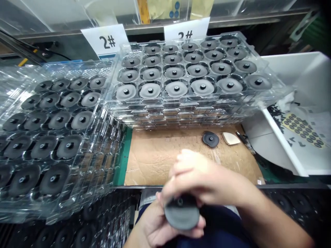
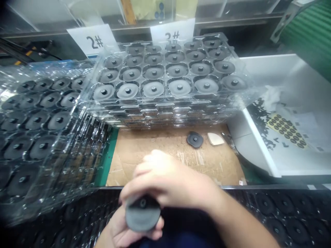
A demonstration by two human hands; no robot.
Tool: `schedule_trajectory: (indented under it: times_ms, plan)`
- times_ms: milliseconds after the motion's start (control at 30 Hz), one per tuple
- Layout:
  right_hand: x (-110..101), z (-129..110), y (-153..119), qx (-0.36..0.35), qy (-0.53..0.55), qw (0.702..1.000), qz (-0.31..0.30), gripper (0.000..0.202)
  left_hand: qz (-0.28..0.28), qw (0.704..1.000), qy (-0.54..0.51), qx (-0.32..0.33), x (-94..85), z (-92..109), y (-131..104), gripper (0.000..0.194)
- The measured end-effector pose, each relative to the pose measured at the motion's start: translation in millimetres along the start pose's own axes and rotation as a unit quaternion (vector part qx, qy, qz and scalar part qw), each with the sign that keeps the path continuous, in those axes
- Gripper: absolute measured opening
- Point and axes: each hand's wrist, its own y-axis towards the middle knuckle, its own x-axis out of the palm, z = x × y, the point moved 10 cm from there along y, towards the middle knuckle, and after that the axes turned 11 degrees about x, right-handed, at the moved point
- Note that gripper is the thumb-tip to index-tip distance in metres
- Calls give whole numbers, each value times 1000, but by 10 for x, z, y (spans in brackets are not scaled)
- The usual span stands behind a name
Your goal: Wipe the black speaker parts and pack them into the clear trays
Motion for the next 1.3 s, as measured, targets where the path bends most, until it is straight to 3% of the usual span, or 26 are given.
schedule_trajectory:
  times_ms: [100,167,300,367,433,500,567,633,667,733,800,833,933,1000,1100,1167,1233,1300]
  plan:
    - [-142,612,-116,185,-33,975,116,18,-14,999,-46,-18,16,63,13,54]
    - [-35,896,-280,257,-12,954,155,18,-14,998,-67,2,14,152,10,54]
    - [429,1142,-509,283,3,944,171,20,13,997,-63,36,-52,257,3,58]
    - [528,1190,-562,289,9,940,180,18,25,997,-57,50,-77,296,13,59]
    - [442,1166,-576,300,17,932,203,18,26,996,-47,65,-72,334,33,59]
    - [219,1033,-552,312,28,918,241,19,27,995,-30,90,-57,378,58,59]
    - [-51,749,-481,288,47,910,296,20,37,991,-5,131,-55,442,77,55]
    - [-244,340,-353,202,65,920,329,23,48,984,17,170,-54,500,82,51]
    - [-269,152,-271,158,72,932,317,24,56,981,24,182,-63,519,80,49]
    - [-158,-52,-92,126,83,961,230,24,79,976,42,197,-99,551,70,51]
    - [25,-39,25,159,82,975,135,23,107,969,65,213,-150,595,48,55]
    - [68,-5,52,175,75,974,120,23,116,965,74,223,-164,618,34,56]
    - [-95,-37,38,139,55,962,229,24,129,965,82,212,-162,595,7,49]
    - [-134,-102,4,99,74,962,245,25,134,968,73,198,-134,574,-16,46]
    - [3,-96,-61,121,105,980,121,22,126,968,61,209,-63,635,-44,42]
    - [-1,-19,-182,175,84,976,94,21,102,971,57,211,-7,658,-26,47]
    - [-81,42,-274,214,38,968,128,21,72,975,50,204,25,646,7,53]
    - [-192,23,-294,210,-36,956,199,21,57,978,41,194,9,617,26,52]
